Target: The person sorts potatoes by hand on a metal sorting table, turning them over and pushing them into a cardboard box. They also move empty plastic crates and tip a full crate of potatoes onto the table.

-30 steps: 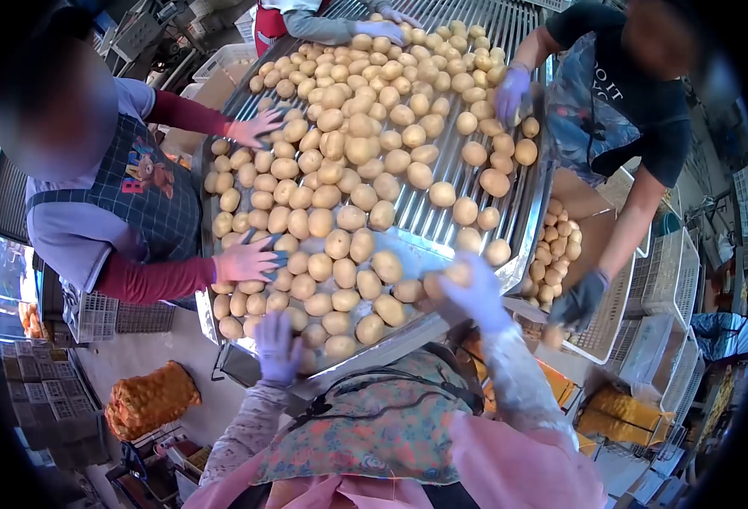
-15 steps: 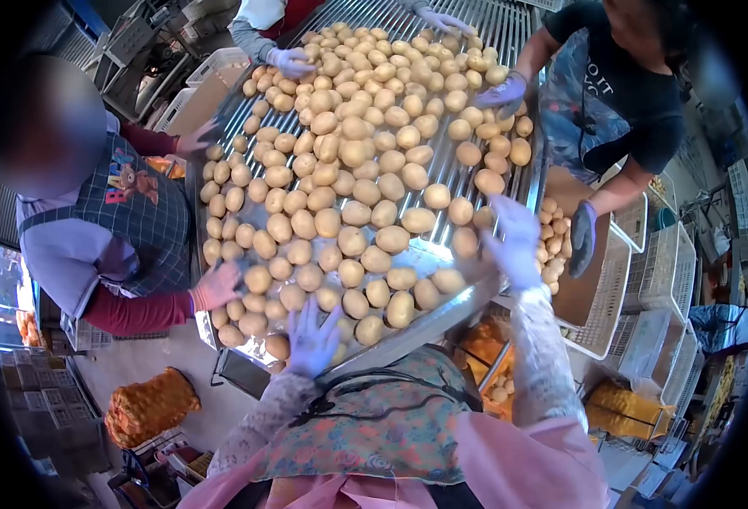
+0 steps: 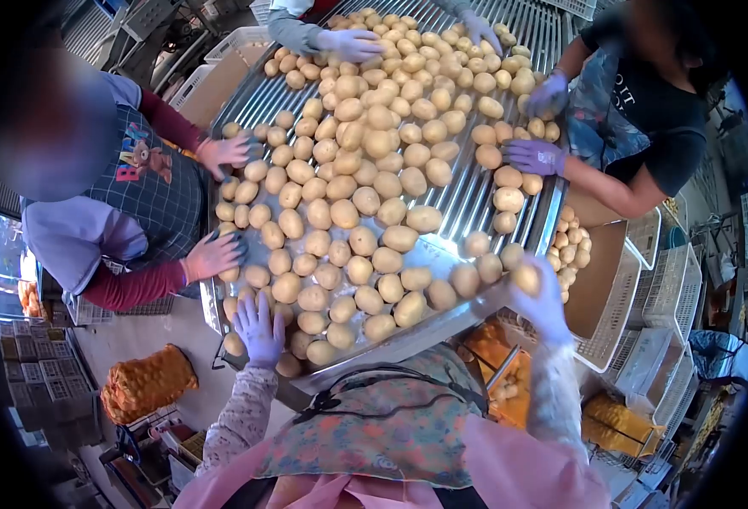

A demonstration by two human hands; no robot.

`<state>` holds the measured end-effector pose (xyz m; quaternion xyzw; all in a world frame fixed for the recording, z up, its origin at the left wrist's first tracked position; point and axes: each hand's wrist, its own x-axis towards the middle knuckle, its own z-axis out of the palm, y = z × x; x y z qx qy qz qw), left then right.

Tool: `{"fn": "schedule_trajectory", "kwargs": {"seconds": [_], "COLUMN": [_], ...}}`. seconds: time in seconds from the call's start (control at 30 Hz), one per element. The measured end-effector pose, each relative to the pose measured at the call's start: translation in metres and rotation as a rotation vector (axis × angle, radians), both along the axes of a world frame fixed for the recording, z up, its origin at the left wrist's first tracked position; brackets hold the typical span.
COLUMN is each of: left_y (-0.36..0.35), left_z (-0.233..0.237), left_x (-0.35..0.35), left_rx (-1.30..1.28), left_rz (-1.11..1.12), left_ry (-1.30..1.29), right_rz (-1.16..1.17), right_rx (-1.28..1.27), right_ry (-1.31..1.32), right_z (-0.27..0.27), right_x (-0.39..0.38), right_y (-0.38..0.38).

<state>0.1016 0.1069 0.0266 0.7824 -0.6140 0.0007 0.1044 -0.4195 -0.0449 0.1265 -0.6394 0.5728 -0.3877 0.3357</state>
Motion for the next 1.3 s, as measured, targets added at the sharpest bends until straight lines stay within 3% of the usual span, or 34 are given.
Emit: {"fn": "schedule_trajectory", "kwargs": {"seconds": [0.07,0.13,0.17,0.23,0.27,0.33,0.4,0.47,0.57,0.63,0.67,0.73,0.77,0.8,0.9,0.93,0.97,1.0,1.07,1.13,1.2,1.27,1.3], "left_y": [-0.033,-0.075,-0.093,-0.104,-0.093,-0.073,-0.036,0.001,0.053,0.072,0.068,0.047,0.035,0.024,0.001,-0.002,0.000,-0.002,-0.020,-0.032,-0.046,-0.051,-0.051], "left_z": [-0.005,0.009,0.003,-0.015,-0.014,-0.014,0.015,0.022,0.023,0.018,0.015,0.006,0.000,0.001,0.020,0.020,0.021,0.021,0.016,0.011,0.007,0.002,0.004], "left_x": [-0.009,-0.061,-0.080,-0.106,-0.116,-0.129,-0.108,-0.077,-0.022,-0.007,-0.012,-0.029,-0.042,-0.056,-0.096,-0.100,-0.100,-0.097,-0.091,-0.091,-0.093,-0.086,-0.081], "left_rx": [-0.015,0.072,0.069,-0.117,-0.115,-0.071,-0.007,0.091,0.184,0.170,0.165,-0.080,-0.092,-0.044,0.108,0.063,0.028,0.048,0.032,-0.012,0.004,-0.026,-0.014], "left_rz": [0.031,0.173,0.151,-0.009,-0.018,-0.379,-0.505,-0.464,-0.438,-0.336,-0.345,-0.062,-0.066,-0.129,-0.206,-0.180,-0.156,-0.167,-0.114,-0.119,-0.013,-0.053,-0.090], "left_ry": [0.060,0.018,0.033,-0.073,-0.075,-0.082,0.186,0.141,0.146,-0.158,-0.156,0.041,0.185,0.246,0.200,0.232,0.258,0.249,0.175,0.167,0.079,0.077,0.069], "right_rz": [0.028,0.149,0.115,-0.007,0.061,0.128,0.144,0.121,0.126,0.153,0.158,0.359,0.433,0.413,0.150,0.110,-0.052,-0.093,0.017,0.075,0.084,0.159,0.136], "right_rx": [0.607,0.666,0.391,-0.004,-0.074,-0.158,-0.234,-0.093,-0.363,-0.359,-0.317,-0.195,-0.355,-0.363,-0.455,-0.370,-0.453,-0.340,-0.049,0.208,0.197,0.283,0.217], "right_ry": [0.003,1.127,1.167,0.735,0.725,0.805,0.849,1.042,0.868,0.825,0.804,0.702,0.759,0.766,0.330,0.449,0.649,0.619,0.891,0.838,0.705,0.470,0.355], "right_z": [0.004,0.009,-0.004,-0.022,-0.009,-0.012,-0.035,-0.049,-0.083,-0.070,-0.065,-0.079,-0.080,-0.078,-0.066,-0.058,-0.056,-0.049,-0.055,-0.049,-0.105,-0.052,-0.061], "right_x": [-0.072,-0.102,-0.109,-0.072,-0.041,0.002,0.025,0.046,0.084,0.124,0.139,0.156,0.153,0.149,0.130,0.116,0.106,0.101,0.093,0.103,0.098,0.095,0.086], "right_y": [0.047,0.091,0.102,0.077,0.055,0.017,0.002,-0.010,-0.013,-0.002,0.000,0.002,-0.003,-0.014,-0.054,-0.077,-0.094,-0.109,-0.135,-0.159,-0.175,-0.137,-0.123]}}
